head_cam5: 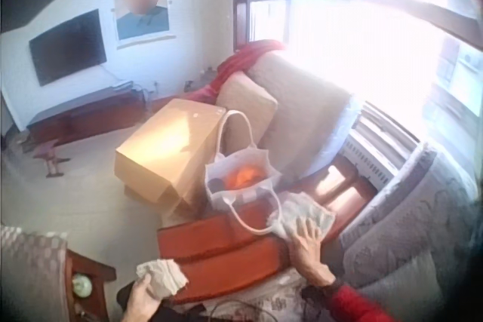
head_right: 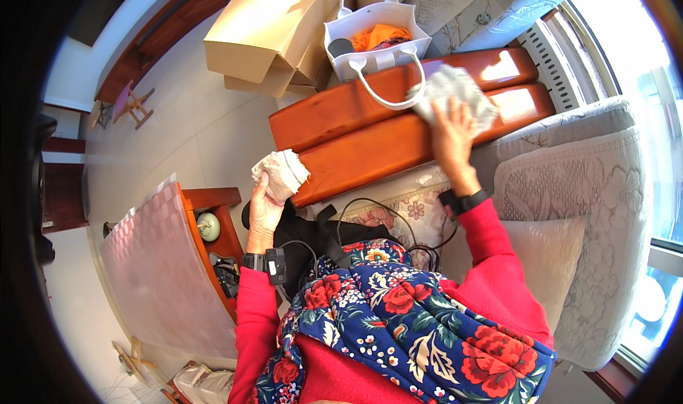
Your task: The person wipes a wooden surface with a white cloth, repeatedly folding and refolding the cloth while cleaning. The person also adjusts the head-mounted camera strap multiple times during the task.
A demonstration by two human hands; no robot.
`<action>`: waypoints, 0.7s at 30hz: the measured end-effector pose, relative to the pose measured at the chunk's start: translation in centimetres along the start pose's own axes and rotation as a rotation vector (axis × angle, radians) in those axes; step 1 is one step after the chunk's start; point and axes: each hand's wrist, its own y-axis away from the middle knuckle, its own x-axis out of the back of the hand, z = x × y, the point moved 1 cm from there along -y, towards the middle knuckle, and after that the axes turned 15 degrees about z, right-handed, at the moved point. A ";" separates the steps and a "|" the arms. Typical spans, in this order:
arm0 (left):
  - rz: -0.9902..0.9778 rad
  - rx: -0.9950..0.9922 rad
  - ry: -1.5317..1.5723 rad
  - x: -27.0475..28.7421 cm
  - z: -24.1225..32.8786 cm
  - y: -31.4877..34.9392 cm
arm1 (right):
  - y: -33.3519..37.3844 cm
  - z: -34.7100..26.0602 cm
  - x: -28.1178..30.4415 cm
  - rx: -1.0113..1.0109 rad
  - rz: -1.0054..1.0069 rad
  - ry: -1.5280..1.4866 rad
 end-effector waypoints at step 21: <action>0.047 0.027 0.048 1.8 1.5 0.8 | -10.5 23.5 -7.7 -0.593 -0.215 -0.022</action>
